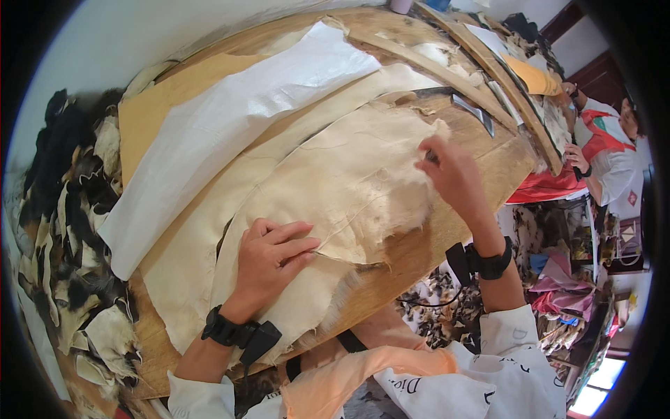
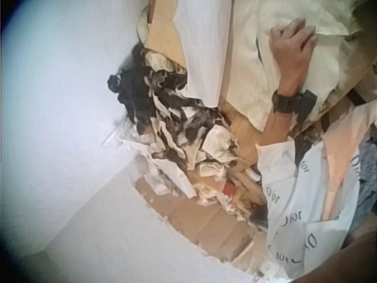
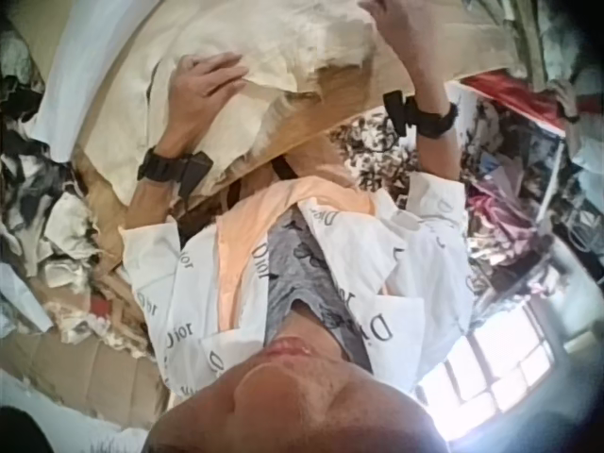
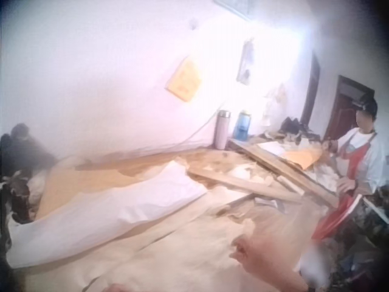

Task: Hand-sewing and marking processed fur pelts using templates and tools.

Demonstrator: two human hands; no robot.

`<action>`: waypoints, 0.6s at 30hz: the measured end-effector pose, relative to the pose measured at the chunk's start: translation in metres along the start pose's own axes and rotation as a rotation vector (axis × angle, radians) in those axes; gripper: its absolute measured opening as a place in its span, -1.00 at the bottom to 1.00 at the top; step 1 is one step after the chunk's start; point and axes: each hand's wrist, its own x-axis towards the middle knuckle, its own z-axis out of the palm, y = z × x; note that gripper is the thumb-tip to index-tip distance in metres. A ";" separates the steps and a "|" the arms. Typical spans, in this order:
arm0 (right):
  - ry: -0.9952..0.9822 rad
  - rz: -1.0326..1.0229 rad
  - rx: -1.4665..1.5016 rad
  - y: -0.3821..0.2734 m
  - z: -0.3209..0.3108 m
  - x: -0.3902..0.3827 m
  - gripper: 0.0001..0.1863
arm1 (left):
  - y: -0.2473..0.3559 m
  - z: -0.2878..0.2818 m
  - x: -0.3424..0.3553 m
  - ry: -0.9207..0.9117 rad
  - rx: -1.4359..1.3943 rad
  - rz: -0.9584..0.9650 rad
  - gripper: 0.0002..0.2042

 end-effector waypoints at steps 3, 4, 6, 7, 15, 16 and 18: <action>0.146 -0.092 -0.260 -0.005 0.003 -0.006 -0.70 | -0.001 0.000 -0.001 -0.008 0.015 0.007 -0.84; 0.152 -0.062 -0.220 -0.009 0.002 -0.005 -0.75 | -0.001 0.001 0.000 -0.009 0.008 0.020 -0.84; 0.178 -0.200 -0.131 -0.006 0.009 0.001 -0.79 | 0.000 0.003 0.000 0.001 0.017 0.013 -0.84; 0.194 -0.345 -0.032 -0.003 0.013 0.004 -0.82 | 0.000 0.004 0.001 0.000 0.012 0.024 -0.84; 0.039 -0.463 -0.080 0.002 0.028 0.030 -0.91 | 0.000 0.003 0.000 -0.016 0.019 -0.016 -0.86; 0.126 -0.534 -0.155 0.005 0.025 0.032 -0.91 | -0.001 0.003 0.000 -0.015 0.022 -0.022 -0.86; 0.198 -0.562 -0.242 0.019 0.012 0.040 -0.90 | 0.003 0.002 0.003 -0.029 0.054 -0.008 -0.87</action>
